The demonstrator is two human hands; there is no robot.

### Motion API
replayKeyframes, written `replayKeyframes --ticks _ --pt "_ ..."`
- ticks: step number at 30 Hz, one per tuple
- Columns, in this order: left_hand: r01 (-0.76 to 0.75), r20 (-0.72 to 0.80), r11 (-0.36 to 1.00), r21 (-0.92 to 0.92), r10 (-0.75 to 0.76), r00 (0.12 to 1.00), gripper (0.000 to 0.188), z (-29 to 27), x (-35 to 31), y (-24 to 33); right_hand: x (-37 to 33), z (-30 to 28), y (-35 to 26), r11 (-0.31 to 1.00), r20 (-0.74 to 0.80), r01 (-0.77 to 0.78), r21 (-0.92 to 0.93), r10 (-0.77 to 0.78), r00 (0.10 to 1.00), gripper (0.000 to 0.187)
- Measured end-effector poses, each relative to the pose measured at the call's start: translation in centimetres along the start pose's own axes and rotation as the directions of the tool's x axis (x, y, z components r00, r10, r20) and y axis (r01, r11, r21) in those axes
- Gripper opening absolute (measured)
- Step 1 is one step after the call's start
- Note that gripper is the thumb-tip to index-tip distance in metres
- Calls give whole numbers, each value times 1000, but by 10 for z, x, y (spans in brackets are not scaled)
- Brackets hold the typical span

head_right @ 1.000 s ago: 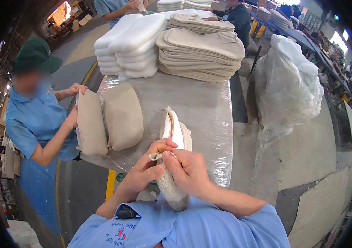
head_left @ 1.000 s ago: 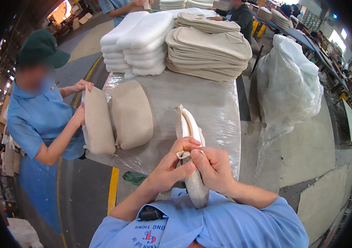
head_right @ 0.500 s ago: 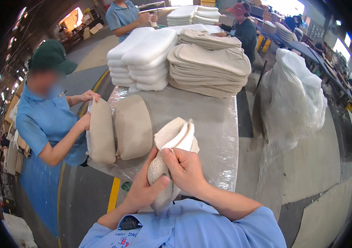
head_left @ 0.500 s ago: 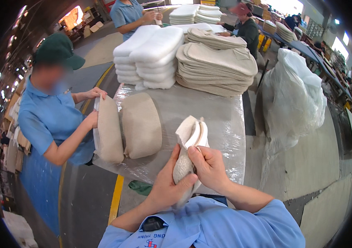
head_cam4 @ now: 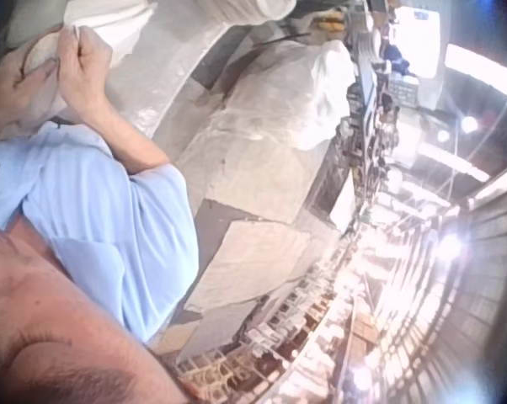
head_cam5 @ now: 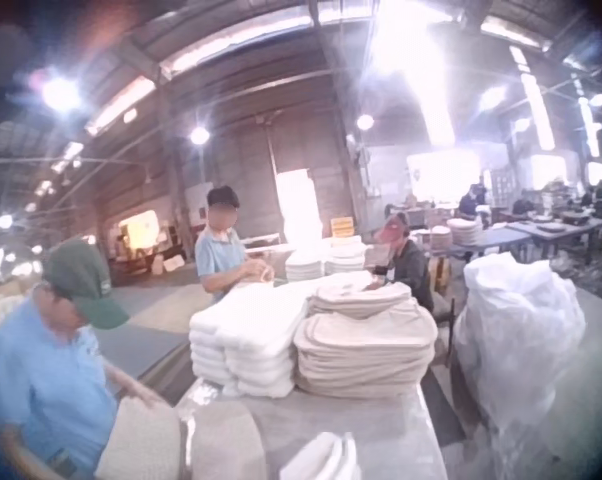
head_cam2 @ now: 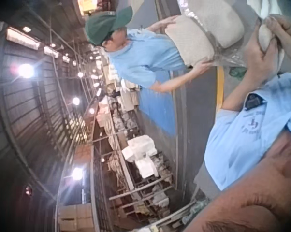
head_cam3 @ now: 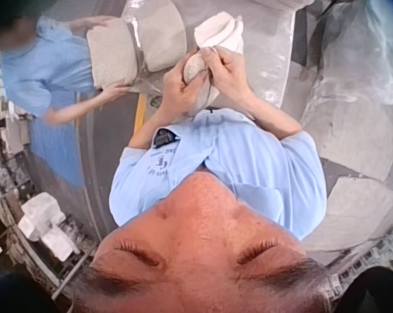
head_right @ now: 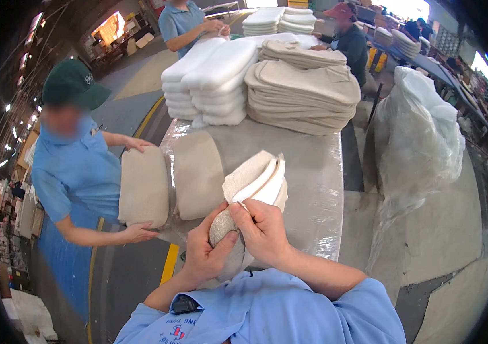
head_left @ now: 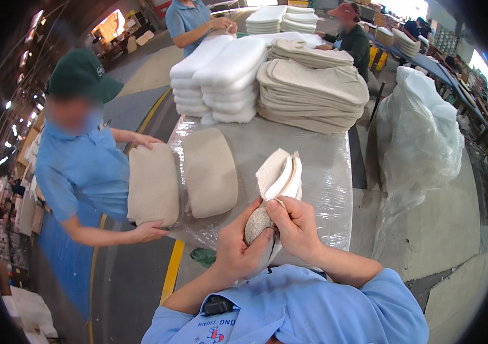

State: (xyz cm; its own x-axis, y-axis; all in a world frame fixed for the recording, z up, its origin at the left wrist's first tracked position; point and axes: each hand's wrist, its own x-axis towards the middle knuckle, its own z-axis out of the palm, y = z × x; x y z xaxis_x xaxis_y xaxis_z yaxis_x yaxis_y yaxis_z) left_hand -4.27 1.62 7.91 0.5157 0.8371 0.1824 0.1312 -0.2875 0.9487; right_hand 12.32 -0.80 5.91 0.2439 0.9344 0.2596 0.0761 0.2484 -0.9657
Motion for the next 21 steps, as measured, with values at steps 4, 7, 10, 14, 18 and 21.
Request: replayKeyframes --ticks 4,7,10,14,18,21 --pt "-238 -63 965 110 245 967 67 31 18 -37 9 -20 14 973 -79 201 -113 -210 975 38" --pt "-318 -44 937 147 327 944 75 58 34 -88 6 -37 46 986 -127 150 -79 -159 979 37" --pt "-256 -26 961 105 260 965 80 91 43 -128 -1 -53 99 999 -159 -22 -26 18 987 38" --pt "-55 -2 998 -9 55 998 74 112 33 -160 -17 -58 142 985 -106 -149 92 158 982 40" --pt "62 23 989 -134 -59 998 64 116 19 -171 -23 -60 149 861 -86 -353 367 409 908 43" --pt "92 -32 985 -148 -98 995 61 119 23 -173 -15 -65 152 824 -59 -330 460 399 915 45"
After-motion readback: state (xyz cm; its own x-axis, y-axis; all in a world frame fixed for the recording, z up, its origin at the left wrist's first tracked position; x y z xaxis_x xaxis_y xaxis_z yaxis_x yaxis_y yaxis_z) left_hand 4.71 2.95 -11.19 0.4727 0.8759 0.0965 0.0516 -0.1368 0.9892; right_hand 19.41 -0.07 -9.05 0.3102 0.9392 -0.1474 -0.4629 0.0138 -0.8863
